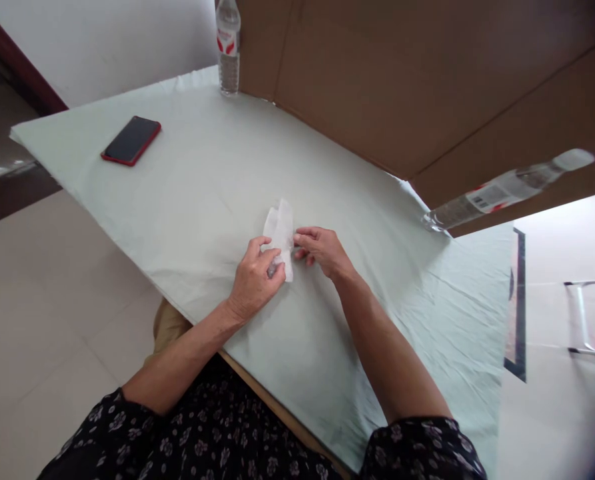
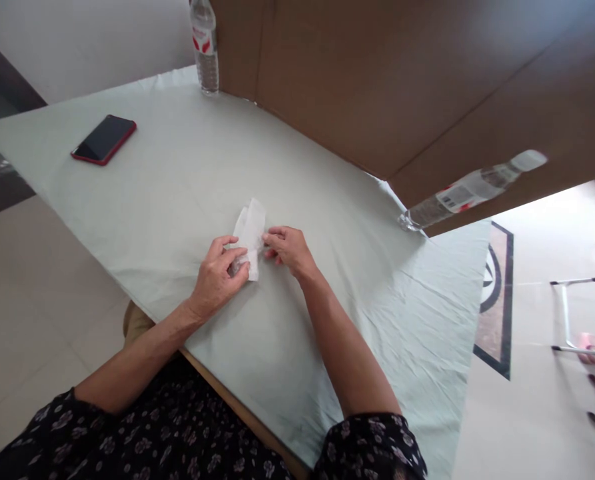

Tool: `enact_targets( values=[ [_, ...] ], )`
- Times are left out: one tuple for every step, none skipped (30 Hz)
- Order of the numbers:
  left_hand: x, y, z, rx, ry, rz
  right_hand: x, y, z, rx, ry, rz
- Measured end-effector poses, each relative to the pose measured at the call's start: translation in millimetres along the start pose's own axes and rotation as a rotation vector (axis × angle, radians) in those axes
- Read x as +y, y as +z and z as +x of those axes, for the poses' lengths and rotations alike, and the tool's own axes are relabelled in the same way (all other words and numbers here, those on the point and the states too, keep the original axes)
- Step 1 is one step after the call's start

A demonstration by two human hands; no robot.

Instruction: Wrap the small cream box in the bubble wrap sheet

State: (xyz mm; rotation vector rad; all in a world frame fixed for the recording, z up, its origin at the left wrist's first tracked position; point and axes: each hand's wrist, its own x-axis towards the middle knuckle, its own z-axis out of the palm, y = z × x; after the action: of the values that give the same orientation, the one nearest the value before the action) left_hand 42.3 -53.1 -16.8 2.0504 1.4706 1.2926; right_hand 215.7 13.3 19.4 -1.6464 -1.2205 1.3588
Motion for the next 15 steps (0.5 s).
enact_targets(
  values=[
    [0.7, -0.2, 0.0, 0.003, 0.012, 0.005, -1.3, 2.2, 5.1, -0.021, 0.002, 0.002],
    [1.5, -0.7, 0.1, 0.003, 0.025, 0.011, -2.9, 4.5, 10.0, -0.04, -0.002, -0.002],
    [2.5, -1.4, 0.4, -0.002, 0.038, 0.017, -4.6, 6.6, 14.7, -0.055, -0.006, -0.01],
    [3.6, -2.3, 0.8, -0.008, 0.051, 0.024, -6.5, 8.5, 18.9, -0.065, -0.01, -0.019],
    [4.5, -3.3, 1.2, -0.016, 0.065, 0.032, -8.4, 10.1, 22.8, -0.08, -0.016, -0.031],
    [5.3, -4.2, 1.7, -0.025, 0.08, 0.041, -10.2, 11.5, 26.1, -0.096, -0.024, -0.047],
    [5.8, -4.9, 2.2, -0.034, 0.097, 0.05, -11.9, 12.6, 29.0, -0.111, -0.03, -0.064],
    [5.9, -5.5, 2.8, -0.042, 0.115, 0.057, -13.4, 13.6, 31.5, -0.123, -0.035, -0.083],
    [5.7, -5.8, 3.3, -0.052, 0.129, 0.06, -14.5, 14.4, 33.6, -0.133, -0.039, -0.1],
    [5.1, -5.8, 3.8, -0.061, 0.134, 0.058, -15.3, 15.2, 35.3, -0.139, -0.044, -0.113],
    [4.2, -5.7, 4.2, -0.07, 0.131, 0.051, -15.7, 16.0, 36.8, -0.139, -0.05, -0.12],
    [3.2, -5.4, 4.5, -0.077, 0.122, 0.038, -15.6, 16.8, 37.9, -0.138, -0.06, -0.121],
    [2.0, -5.0, 4.7, -0.081, 0.11, 0.023, -15.2, 17.5, 38.7, -0.14, -0.076, -0.116],
    [1.0, -4.7, 4.9, -0.081, 0.099, 0.009, -14.3, 18.3, 39.0, -0.141, -0.099, -0.107],
    [0.0, -4.5, 4.9, -0.08, 0.091, -0.004, -13.1, 19.1, 38.8, -0.143, -0.127, -0.093]
  ],
)
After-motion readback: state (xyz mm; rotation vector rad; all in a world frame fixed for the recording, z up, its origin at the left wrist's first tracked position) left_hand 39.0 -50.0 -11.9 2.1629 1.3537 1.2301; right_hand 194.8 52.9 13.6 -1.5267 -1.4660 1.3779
